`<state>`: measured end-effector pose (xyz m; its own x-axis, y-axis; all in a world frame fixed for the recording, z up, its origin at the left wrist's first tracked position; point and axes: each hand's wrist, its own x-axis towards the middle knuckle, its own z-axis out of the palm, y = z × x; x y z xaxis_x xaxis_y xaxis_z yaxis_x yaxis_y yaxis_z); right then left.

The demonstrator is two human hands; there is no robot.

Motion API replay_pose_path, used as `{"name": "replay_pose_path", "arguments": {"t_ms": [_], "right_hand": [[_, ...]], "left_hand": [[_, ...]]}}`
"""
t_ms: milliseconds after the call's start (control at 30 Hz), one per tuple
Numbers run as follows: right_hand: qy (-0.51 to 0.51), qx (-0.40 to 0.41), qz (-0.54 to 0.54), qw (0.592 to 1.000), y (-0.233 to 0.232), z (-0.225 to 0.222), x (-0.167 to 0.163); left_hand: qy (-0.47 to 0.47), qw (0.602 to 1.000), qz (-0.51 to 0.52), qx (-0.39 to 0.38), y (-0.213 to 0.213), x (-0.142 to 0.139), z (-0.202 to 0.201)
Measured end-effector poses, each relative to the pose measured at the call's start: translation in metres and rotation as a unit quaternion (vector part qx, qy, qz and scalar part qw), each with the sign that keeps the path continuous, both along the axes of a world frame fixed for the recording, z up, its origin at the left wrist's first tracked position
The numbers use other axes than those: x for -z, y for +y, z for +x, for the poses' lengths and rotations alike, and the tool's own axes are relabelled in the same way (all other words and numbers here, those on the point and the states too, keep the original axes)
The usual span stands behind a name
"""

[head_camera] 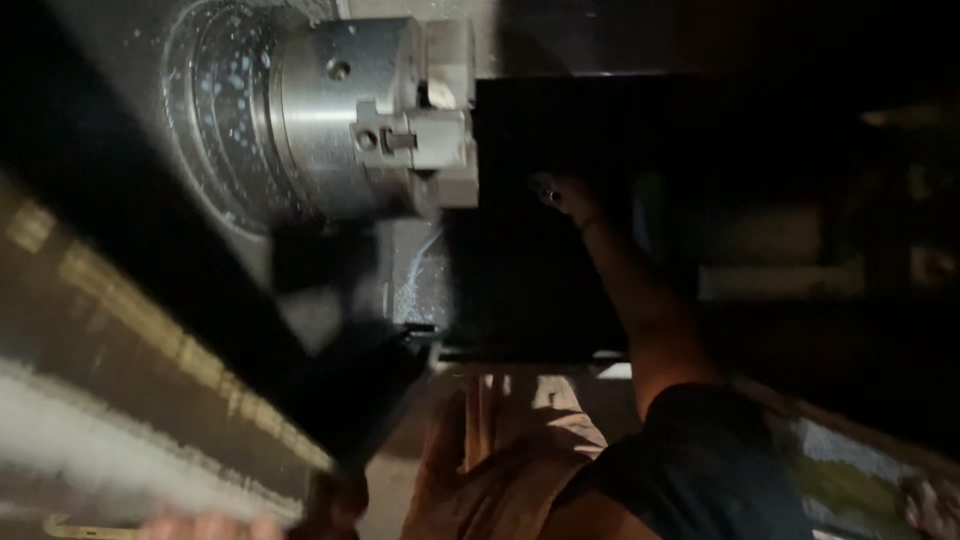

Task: The person cleans a cylindrical metal rod by hand and with a cloth, then places it into a crate. The person repeats this process with another rod, wiping each one before storing it.

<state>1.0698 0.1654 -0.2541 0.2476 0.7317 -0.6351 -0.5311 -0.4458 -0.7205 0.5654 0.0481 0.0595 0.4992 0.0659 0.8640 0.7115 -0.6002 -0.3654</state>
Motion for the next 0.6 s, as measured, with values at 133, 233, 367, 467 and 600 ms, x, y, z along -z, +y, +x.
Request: {"name": "replay_pose_path", "arguments": {"t_ms": [133,233,367,467,600], "right_hand": [[0.019,0.007,-0.013,1.0,-0.071,-0.008,-0.027],[0.034,0.045,-0.062,0.996,-0.141,-0.025,-0.046],[0.118,0.12,0.034,0.985,-0.23,-0.068,-0.071],[-0.019,0.162,0.132,0.978,-0.292,-0.115,-0.112],[-0.102,0.149,0.305,0.935,-0.348,-0.16,-0.189]], "left_hand": [[-0.007,0.996,0.051,0.074,0.021,-0.011,0.035],[-0.414,0.889,-0.169,-0.098,0.005,0.001,0.071],[-0.115,0.981,-0.157,0.011,0.001,-0.008,0.068],[-0.192,0.979,-0.053,0.05,0.018,-0.012,0.078],[-0.166,0.981,-0.098,0.034,0.018,-0.006,0.08]]}}
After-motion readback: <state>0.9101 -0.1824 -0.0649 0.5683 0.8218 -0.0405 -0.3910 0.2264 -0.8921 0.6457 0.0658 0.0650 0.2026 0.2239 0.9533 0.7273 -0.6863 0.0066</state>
